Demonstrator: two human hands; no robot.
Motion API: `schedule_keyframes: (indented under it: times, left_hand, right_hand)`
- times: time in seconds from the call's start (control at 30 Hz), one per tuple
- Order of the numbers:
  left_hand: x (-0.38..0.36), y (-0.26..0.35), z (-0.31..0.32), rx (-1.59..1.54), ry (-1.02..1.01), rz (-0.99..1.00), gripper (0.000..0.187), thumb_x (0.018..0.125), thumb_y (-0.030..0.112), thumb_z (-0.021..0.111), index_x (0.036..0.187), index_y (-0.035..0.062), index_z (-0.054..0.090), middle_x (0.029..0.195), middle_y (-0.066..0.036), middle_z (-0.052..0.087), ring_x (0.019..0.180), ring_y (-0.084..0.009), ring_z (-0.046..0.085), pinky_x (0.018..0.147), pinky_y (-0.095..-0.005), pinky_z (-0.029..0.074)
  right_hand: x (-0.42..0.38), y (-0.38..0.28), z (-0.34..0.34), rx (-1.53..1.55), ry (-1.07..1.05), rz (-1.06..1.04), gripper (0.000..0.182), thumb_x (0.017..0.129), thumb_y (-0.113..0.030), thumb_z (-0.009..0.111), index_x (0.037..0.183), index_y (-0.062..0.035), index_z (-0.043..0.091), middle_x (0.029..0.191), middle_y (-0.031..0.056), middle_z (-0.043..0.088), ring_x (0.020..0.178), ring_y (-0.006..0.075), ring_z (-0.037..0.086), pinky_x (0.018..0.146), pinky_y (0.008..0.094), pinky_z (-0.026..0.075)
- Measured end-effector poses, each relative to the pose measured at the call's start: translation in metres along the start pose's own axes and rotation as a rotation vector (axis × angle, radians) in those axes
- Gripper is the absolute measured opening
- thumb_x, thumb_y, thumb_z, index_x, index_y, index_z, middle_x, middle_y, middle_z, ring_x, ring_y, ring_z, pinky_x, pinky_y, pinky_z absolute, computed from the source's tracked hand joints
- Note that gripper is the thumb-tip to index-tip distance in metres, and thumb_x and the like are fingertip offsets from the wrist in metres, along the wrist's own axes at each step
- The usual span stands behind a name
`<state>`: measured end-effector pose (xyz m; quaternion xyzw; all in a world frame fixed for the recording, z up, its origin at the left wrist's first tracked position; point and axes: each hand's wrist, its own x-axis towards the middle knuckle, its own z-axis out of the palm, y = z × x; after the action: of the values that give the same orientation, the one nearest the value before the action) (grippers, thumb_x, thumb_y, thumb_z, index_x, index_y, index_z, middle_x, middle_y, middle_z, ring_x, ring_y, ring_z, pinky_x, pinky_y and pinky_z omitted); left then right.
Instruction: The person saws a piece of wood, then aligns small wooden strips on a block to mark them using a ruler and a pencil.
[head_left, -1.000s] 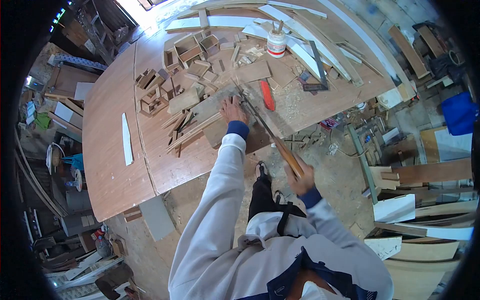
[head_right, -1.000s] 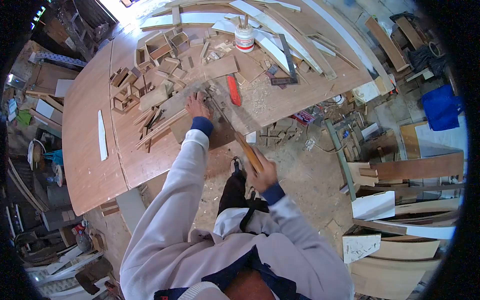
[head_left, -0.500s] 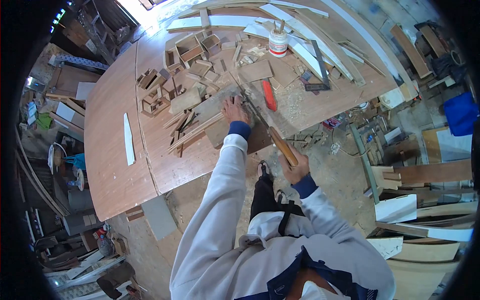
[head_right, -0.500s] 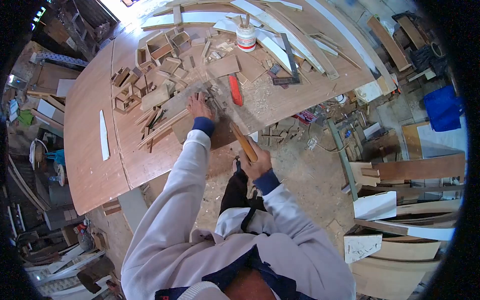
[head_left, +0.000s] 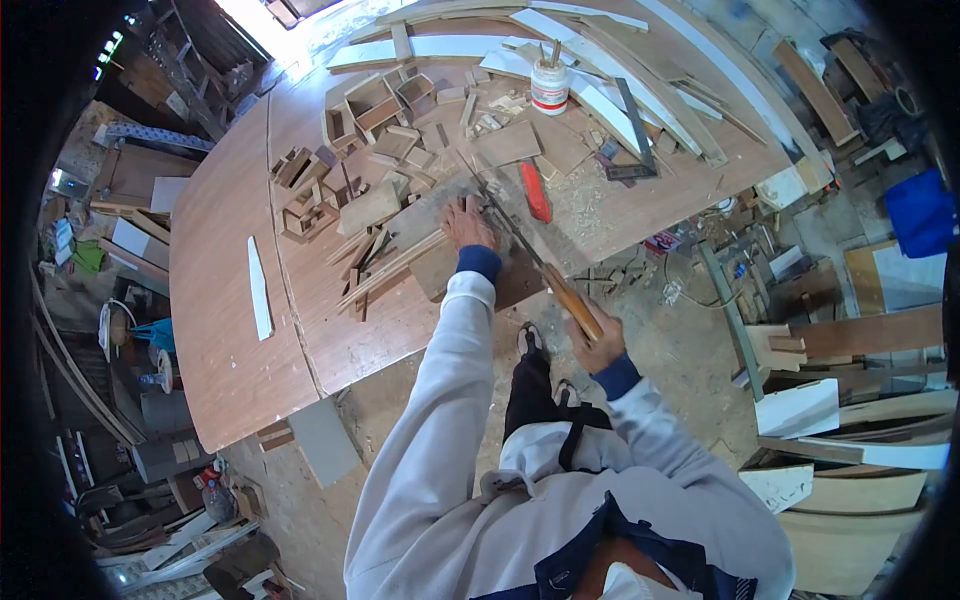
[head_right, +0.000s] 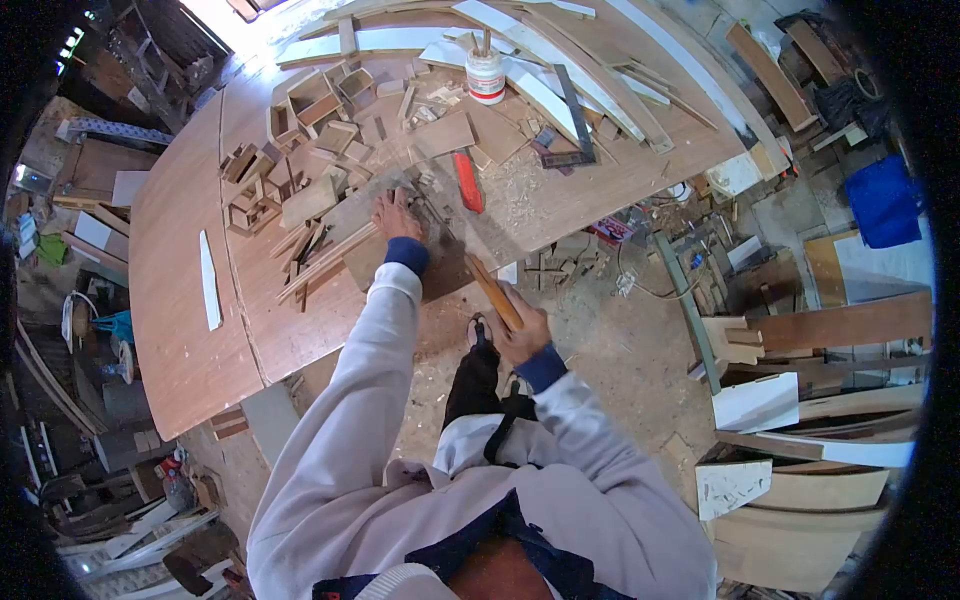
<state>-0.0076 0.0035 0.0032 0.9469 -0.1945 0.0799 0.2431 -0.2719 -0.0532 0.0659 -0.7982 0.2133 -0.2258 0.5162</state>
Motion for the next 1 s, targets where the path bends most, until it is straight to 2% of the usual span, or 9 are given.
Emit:
schedule_keyframes:
  times: [0.27,0.33,0.43,0.53,0.67,0.73,0.8,0.9,1.0]
  left_hand:
    - [-0.002,-0.008,0.02,0.032,0.178,0.064,0.033,0.069,0.008,0.058,0.101,0.011,0.053,0.117,-0.015,0.048,0.112,-0.0343,0.042,0.089,-0.0485,0.033]
    - [-0.001,0.001,-0.003,-0.002,-0.02,-0.002,0.032,0.069,0.008,0.058,0.1,0.0108,0.052,0.119,-0.015,0.047,0.114,-0.0346,0.041,0.09,-0.0493,0.033]
    - [-0.003,0.001,-0.003,0.024,-0.029,0.003,0.032,0.07,0.008,0.058,0.102,0.0112,0.052,0.12,-0.015,0.047,0.115,-0.0347,0.041,0.09,-0.0495,0.033]
    - [0.0,-0.007,0.012,0.023,0.048,0.018,0.034,0.07,0.008,0.057,0.104,0.0115,0.053,0.12,-0.014,0.047,0.115,-0.0349,0.041,0.091,-0.0499,0.033]
    - [-0.005,-0.003,0.005,0.014,0.112,0.054,0.035,0.071,0.007,0.055,0.105,0.0116,0.053,0.123,-0.014,0.046,0.118,-0.0351,0.039,0.092,-0.0502,0.032]
    - [0.001,-0.002,-0.002,-0.045,-0.099,-0.023,0.037,0.068,0.009,0.059,0.105,0.0118,0.054,0.128,-0.016,0.044,0.121,-0.0353,0.038,0.095,-0.0509,0.031]
    - [0.002,-0.003,0.004,-0.017,-0.059,-0.02,0.04,0.065,0.011,0.062,0.105,0.0124,0.054,0.126,-0.016,0.045,0.12,-0.0349,0.038,0.095,-0.0505,0.031]
    - [0.001,-0.005,0.004,0.005,-0.03,-0.011,0.047,0.06,0.012,0.068,0.105,0.0134,0.054,0.125,-0.015,0.046,0.119,-0.0341,0.039,0.094,-0.05,0.032]
    - [-0.002,0.0,-0.001,-0.005,-0.009,-0.007,0.05,0.057,0.012,0.07,0.104,0.0139,0.054,0.123,-0.014,0.047,0.118,-0.0334,0.039,0.093,-0.0495,0.032]
  right_hand:
    - [-0.033,-0.004,-0.017,-0.078,0.012,-0.03,0.042,0.078,-0.009,0.062,0.117,0.0033,0.052,0.09,0.0211,0.063,0.075,0.0299,0.066,0.065,0.0325,0.051]
    - [-0.001,0.0,-0.001,-0.008,-0.021,0.043,0.043,0.078,-0.008,0.062,0.117,0.0039,0.052,0.09,0.0212,0.063,0.074,0.0295,0.067,0.065,0.0326,0.051]
    - [0.001,0.012,0.009,0.04,0.012,0.007,0.043,0.078,-0.008,0.062,0.117,0.0048,0.051,0.089,0.0214,0.064,0.074,0.0291,0.067,0.064,0.0311,0.052]
    - [-0.045,-0.003,-0.028,-0.167,0.077,-0.214,0.042,0.079,-0.008,0.062,0.118,0.0044,0.051,0.088,0.0213,0.064,0.072,0.0286,0.067,0.062,0.0299,0.052]
    - [-0.06,-0.01,-0.039,-0.118,0.012,-0.09,0.043,0.079,-0.009,0.061,0.119,0.003,0.052,0.091,0.0217,0.064,0.072,0.0293,0.067,0.063,0.0314,0.052]
    - [-0.028,0.006,-0.016,-0.13,0.034,-0.129,0.044,0.079,-0.012,0.062,0.119,0.0019,0.052,0.093,0.0221,0.064,0.073,0.0305,0.066,0.065,0.0338,0.052]
    - [0.0,0.015,0.004,-0.16,0.05,-0.173,0.045,0.079,-0.014,0.063,0.119,0.0014,0.052,0.092,0.0223,0.064,0.074,0.0311,0.066,0.066,0.0347,0.051]
    - [-0.005,0.011,0.003,-0.018,-0.022,0.059,0.046,0.078,-0.016,0.064,0.119,0.0012,0.053,0.094,0.0219,0.064,0.076,0.0309,0.066,0.067,0.0358,0.05]
    - [-0.058,0.011,-0.028,-0.191,0.061,-0.152,0.046,0.077,-0.015,0.065,0.118,0.0014,0.053,0.096,0.0215,0.064,0.077,0.0309,0.066,0.067,0.0358,0.05]
